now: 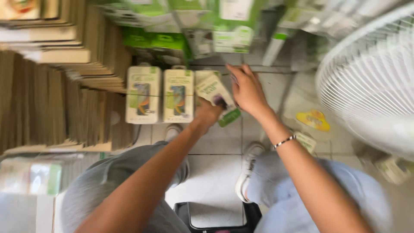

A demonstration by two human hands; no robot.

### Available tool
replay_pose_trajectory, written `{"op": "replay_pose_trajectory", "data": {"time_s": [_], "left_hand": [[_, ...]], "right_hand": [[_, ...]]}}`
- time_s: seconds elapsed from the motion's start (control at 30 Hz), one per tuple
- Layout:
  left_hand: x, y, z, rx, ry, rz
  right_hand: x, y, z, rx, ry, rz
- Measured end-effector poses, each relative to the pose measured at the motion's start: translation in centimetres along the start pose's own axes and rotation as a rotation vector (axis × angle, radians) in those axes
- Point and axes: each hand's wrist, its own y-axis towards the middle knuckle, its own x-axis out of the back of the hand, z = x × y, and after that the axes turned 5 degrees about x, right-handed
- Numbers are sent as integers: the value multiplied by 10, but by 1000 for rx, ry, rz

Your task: Cleaning phone accessory packaging with a cloth.

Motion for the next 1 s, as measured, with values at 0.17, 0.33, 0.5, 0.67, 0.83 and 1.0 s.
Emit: {"op": "replay_pose_trajectory", "data": {"time_s": [0.17,0.33,0.5,0.67,0.83,1.0], "left_hand": [[-6,-68,-38,-607,-1,53],[-2,-228,-107,-872,-111,328],[-82,-290,-147,-1041,-127,453],[-170,-314,-169,-715,-255,680],[-259,-283,-144,-410,-483,858],[-332,-139,-6,-342,94,209]], "right_hand": [[129,-54,21,235,58,-127],[199,-188,-11,110,185,-259],[157,-313,-104,-461,452,-410],[93,-365,-163,-692,611,-554],[43,-376,-200,-897,634,-574],[-11,-390,-239,-943,501,-492]]}}
